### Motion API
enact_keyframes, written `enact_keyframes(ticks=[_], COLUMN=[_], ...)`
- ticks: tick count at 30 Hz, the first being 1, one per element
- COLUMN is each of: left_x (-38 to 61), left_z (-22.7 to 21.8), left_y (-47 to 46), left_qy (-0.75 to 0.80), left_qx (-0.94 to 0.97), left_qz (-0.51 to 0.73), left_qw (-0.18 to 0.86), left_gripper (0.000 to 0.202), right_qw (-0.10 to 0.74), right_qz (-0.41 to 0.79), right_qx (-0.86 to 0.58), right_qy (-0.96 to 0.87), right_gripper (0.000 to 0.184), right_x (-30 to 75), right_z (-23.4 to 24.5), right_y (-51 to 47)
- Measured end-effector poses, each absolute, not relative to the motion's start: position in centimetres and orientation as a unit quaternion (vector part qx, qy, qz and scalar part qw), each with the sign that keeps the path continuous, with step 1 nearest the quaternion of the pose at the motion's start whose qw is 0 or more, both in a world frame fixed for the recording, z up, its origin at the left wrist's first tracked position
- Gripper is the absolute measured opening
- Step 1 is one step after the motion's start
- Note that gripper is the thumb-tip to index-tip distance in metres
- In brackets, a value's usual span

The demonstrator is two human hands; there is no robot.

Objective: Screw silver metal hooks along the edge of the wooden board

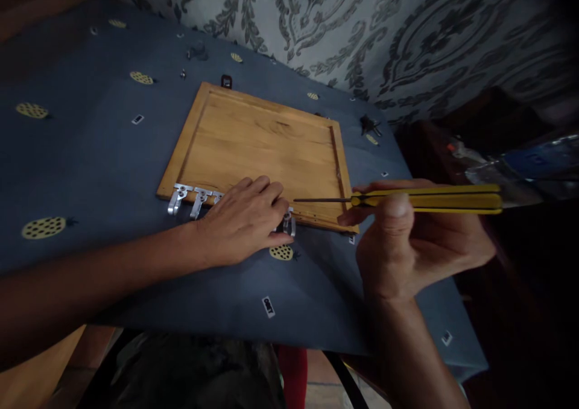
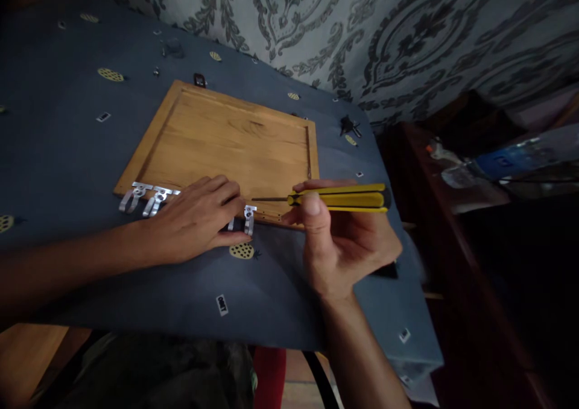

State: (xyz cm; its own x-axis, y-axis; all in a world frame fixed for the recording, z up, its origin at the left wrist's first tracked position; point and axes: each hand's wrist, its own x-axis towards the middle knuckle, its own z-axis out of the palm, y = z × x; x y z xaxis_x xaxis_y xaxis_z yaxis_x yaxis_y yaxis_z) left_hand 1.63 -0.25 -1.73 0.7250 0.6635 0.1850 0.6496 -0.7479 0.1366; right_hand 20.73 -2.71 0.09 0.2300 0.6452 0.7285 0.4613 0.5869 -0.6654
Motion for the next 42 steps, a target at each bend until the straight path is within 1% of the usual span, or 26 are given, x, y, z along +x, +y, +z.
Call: enact_keyframes(ticks=[2, 7, 12, 17, 23, 28, 30, 35, 42], left_x=[1.6, 1.5, 1.5, 1.6, 1.7, 1.7, 1.6, 1.6, 1.5], left_z=[-1.8, -1.7, -1.7, -1.7, -1.5, -1.5, -1.4, -1.4, -1.4], left_y=[-0.2, -0.3, -0.3, -0.3, -0.4, -0.4, -0.4, -0.4, -0.3], left_qy=[0.351, 0.349, 0.348, 0.35, 0.354, 0.352, 0.351, 0.348, 0.348], left_qx=[0.929, 0.929, 0.929, 0.929, 0.928, 0.929, 0.929, 0.93, 0.931], left_qz=[0.116, 0.122, 0.121, 0.121, 0.112, 0.114, 0.114, 0.113, 0.11], left_qw=[0.027, 0.024, 0.021, 0.021, 0.025, 0.022, 0.023, 0.024, 0.022], left_gripper=[0.043, 0.041, 0.04, 0.04, 0.041, 0.042, 0.042, 0.04, 0.041], right_qw=[0.646, 0.593, 0.586, 0.559, 0.566, 0.545, 0.544, 0.551, 0.557], right_qz=[0.086, 0.097, 0.099, 0.085, 0.1, 0.107, 0.115, 0.202, 0.212], right_qx=[-0.446, -0.478, -0.471, -0.49, -0.479, -0.486, -0.475, -0.439, -0.43], right_qy=[-0.613, -0.64, -0.652, -0.663, -0.664, -0.675, -0.682, -0.68, -0.679], right_gripper=[0.023, 0.022, 0.021, 0.019, 0.016, 0.009, 0.01, 0.017, 0.017], right_x=[20.6, 20.9, 21.0, 21.3, 21.4, 21.5, 21.5, 21.4, 21.7], right_z=[0.1, 0.1, 0.1, -0.1, -0.4, -0.2, 0.0, 0.6, 0.7], right_y=[-2.7, -2.8, -2.8, -2.8, -2.9, -2.9, -2.9, -3.0, -3.1])
